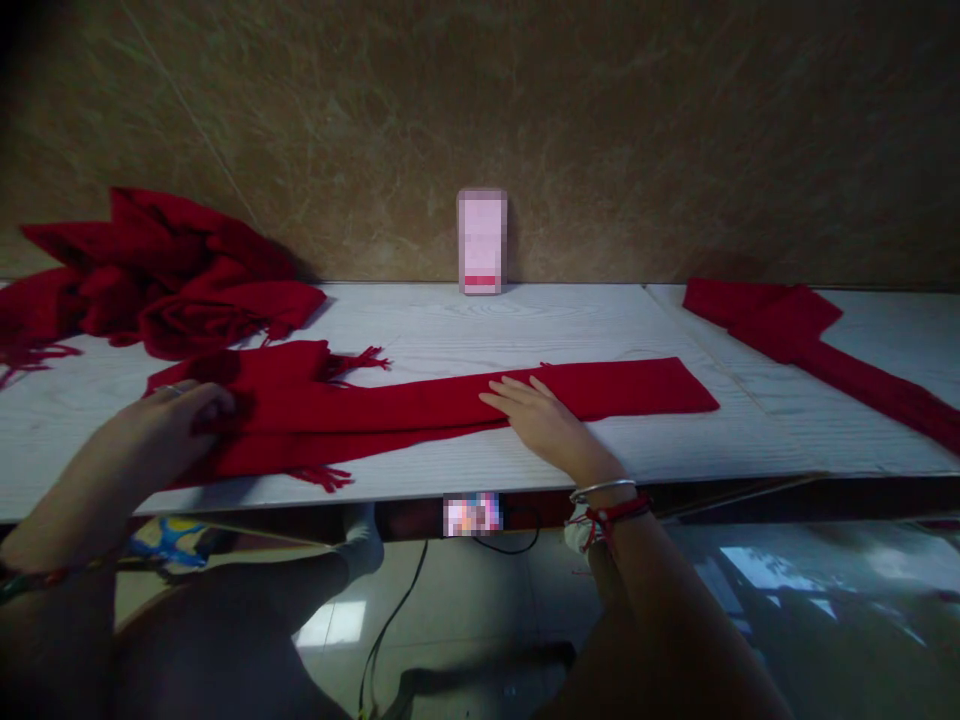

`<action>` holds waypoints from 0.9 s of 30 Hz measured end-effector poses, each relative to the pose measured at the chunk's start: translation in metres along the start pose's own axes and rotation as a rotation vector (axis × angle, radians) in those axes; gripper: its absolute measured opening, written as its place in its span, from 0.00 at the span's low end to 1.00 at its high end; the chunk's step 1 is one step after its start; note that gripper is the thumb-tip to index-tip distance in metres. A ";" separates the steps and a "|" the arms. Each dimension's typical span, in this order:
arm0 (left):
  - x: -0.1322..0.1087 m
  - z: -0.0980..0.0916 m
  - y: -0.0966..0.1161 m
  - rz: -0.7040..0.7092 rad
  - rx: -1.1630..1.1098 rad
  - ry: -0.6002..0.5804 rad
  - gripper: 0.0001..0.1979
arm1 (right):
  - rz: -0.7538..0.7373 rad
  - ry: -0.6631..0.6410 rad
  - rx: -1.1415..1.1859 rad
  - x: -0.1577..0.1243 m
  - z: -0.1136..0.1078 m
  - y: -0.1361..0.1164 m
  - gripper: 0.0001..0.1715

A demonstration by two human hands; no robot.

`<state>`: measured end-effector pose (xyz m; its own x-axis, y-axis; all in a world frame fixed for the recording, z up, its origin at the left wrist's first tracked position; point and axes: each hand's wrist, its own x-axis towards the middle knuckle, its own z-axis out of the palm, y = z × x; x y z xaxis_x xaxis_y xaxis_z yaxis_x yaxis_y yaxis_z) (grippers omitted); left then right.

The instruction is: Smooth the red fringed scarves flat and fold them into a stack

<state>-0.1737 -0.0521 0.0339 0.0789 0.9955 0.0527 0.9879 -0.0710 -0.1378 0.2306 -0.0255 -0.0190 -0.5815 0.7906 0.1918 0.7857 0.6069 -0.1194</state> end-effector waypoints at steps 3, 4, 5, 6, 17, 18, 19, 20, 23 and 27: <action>-0.013 -0.010 0.004 -0.075 0.032 0.254 0.14 | 0.028 0.042 0.020 0.000 -0.001 -0.002 0.33; -0.015 -0.011 0.004 -0.086 0.028 0.314 0.14 | 0.031 0.053 0.019 -0.001 -0.001 -0.003 0.33; -0.016 -0.010 0.003 -0.076 0.011 0.313 0.14 | 0.029 0.056 0.011 -0.001 -0.001 -0.003 0.33; -0.015 -0.008 0.001 -0.042 -0.009 0.231 0.13 | 0.021 0.050 -0.003 -0.002 -0.001 -0.003 0.32; -0.013 -0.011 0.017 -0.107 0.036 -0.094 0.19 | 0.008 -0.018 -0.021 -0.003 -0.005 -0.006 0.29; -0.014 -0.014 0.021 -0.102 0.042 -0.057 0.19 | 0.012 -0.014 -0.018 -0.002 -0.005 -0.007 0.29; -0.015 -0.015 0.026 -0.092 0.047 -0.017 0.20 | 0.015 -0.008 -0.016 -0.002 -0.006 -0.008 0.29; -0.015 -0.016 0.030 -0.077 0.050 0.023 0.21 | 0.015 -0.002 -0.014 -0.002 -0.006 -0.009 0.29; -0.010 -0.011 0.051 0.041 0.024 0.127 0.26 | -0.009 0.006 -0.008 0.000 -0.006 -0.013 0.28; 0.000 0.000 0.085 0.293 -0.027 0.072 0.29 | -0.043 -0.010 0.007 0.003 -0.004 -0.016 0.27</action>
<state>-0.0901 -0.0578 0.0226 0.3698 0.9252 0.0850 0.9246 -0.3575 -0.1317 0.2171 -0.0337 -0.0125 -0.6164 0.7648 0.1875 0.7588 0.6405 -0.1181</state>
